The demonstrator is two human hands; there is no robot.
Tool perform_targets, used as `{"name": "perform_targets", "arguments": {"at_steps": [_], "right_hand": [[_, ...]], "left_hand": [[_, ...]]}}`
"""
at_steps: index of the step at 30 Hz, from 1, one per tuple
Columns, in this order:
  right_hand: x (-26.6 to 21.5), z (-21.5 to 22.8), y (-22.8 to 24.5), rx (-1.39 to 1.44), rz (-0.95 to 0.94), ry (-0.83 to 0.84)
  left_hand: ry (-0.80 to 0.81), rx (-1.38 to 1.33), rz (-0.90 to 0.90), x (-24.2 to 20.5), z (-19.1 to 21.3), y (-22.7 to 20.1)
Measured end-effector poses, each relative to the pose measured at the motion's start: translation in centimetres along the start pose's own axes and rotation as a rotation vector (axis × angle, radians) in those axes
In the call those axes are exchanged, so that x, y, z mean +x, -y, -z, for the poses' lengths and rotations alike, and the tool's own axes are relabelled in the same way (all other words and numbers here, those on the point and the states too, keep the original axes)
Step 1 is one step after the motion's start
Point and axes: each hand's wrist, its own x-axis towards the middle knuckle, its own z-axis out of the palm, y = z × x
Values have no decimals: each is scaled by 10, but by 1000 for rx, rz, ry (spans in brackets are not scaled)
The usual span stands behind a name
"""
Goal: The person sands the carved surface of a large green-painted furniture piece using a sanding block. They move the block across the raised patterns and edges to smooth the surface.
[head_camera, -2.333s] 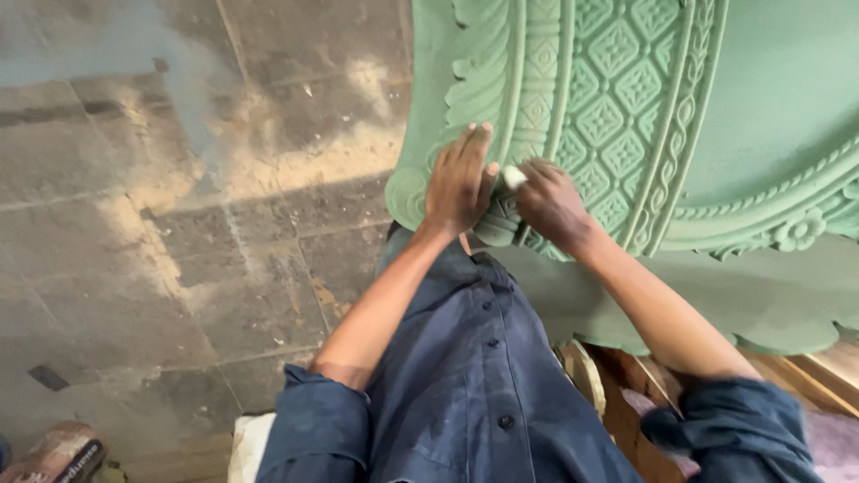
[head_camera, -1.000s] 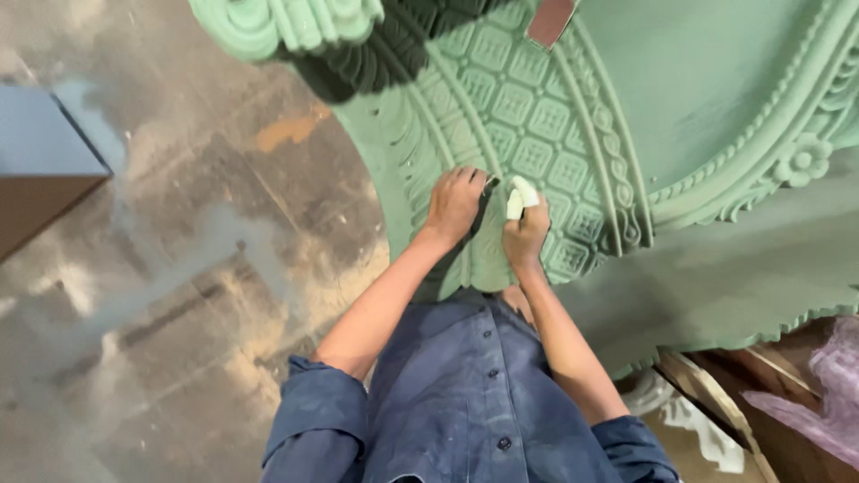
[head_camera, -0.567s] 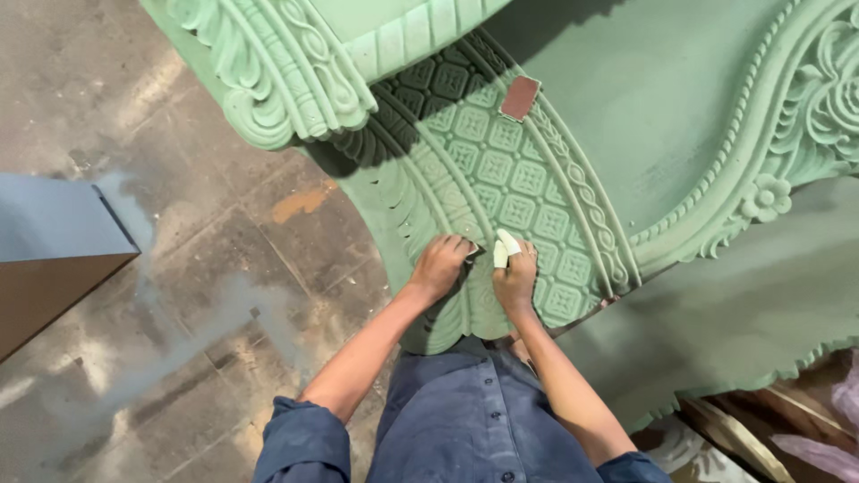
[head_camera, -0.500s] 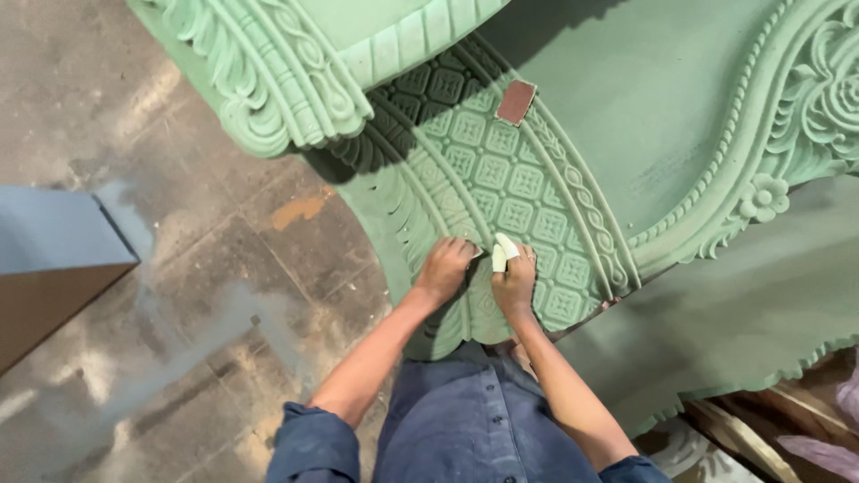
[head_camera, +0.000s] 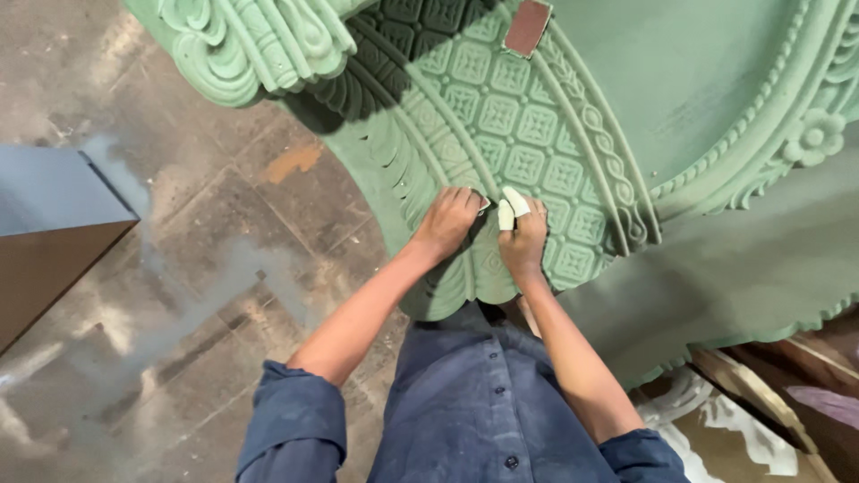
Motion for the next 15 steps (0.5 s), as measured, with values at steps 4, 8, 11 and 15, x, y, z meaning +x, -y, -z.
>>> {"name": "perform_targets", "arguments": {"at_steps": [4,8,11,15], "right_hand": [[3,8,-7,16,-29,-9],[0,0,0,30,-38,-19],[3,4,-3,21,-50,-36],[-1,5,-5,24,-56,-53]], "left_hand": [[100,-31,162,-7,18,7],[-144,-86,303,-13,36,18],[-146,-4,283,8,29,18],[-113,71,246,18,16,20]]}}
